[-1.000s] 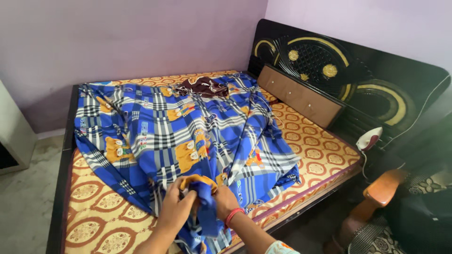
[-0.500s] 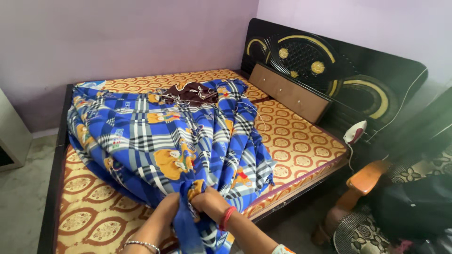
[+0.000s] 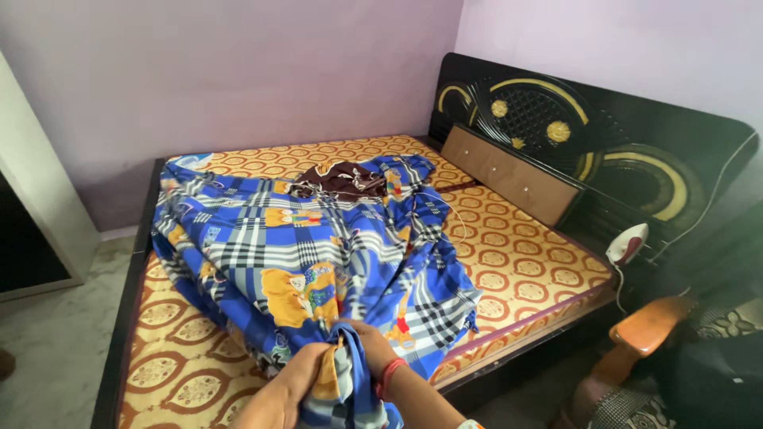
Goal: The person folds a blue floral pillowcase, a green pillow, and a patterned bedsheet on a bed. They also handle a white charger cable and a brown cloth, placing them aside during the process.
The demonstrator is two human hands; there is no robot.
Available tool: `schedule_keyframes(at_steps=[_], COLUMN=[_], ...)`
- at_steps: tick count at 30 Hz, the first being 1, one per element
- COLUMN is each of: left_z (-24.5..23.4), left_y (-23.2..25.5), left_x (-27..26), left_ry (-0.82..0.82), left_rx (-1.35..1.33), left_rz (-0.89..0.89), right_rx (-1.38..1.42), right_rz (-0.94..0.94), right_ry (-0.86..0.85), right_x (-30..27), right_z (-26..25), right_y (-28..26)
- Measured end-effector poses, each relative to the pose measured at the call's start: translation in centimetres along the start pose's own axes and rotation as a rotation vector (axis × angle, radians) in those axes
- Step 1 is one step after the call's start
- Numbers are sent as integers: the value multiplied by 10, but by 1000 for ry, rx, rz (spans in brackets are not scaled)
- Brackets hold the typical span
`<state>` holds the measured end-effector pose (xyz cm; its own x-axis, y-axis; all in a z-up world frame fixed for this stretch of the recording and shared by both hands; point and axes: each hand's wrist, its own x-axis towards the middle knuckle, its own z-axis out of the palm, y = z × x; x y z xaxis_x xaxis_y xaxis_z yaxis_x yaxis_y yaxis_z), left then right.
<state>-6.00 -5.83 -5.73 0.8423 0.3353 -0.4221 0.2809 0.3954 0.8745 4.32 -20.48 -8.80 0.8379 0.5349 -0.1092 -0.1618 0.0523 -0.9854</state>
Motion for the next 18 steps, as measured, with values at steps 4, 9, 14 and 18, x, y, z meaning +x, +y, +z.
schedule_keyframes(at_steps=[4, 9, 14, 18], left_z=[1, 7, 20, 4], left_y=[9, 47, 62, 38], left_x=[-17, -31, -28, 7], left_ry=[-112, 39, -68, -253], left_rx=[-21, 33, -91, -203], left_rz=[-31, 311, 24, 117], right_rx=[-128, -291, -323, -247], right_rz=[15, -49, -98, -192], right_ry=[77, 74, -128, 46], right_x=[10, -8, -41, -52], right_z=[-9, 6, 35, 41], right_y=[11, -13, -63, -89])
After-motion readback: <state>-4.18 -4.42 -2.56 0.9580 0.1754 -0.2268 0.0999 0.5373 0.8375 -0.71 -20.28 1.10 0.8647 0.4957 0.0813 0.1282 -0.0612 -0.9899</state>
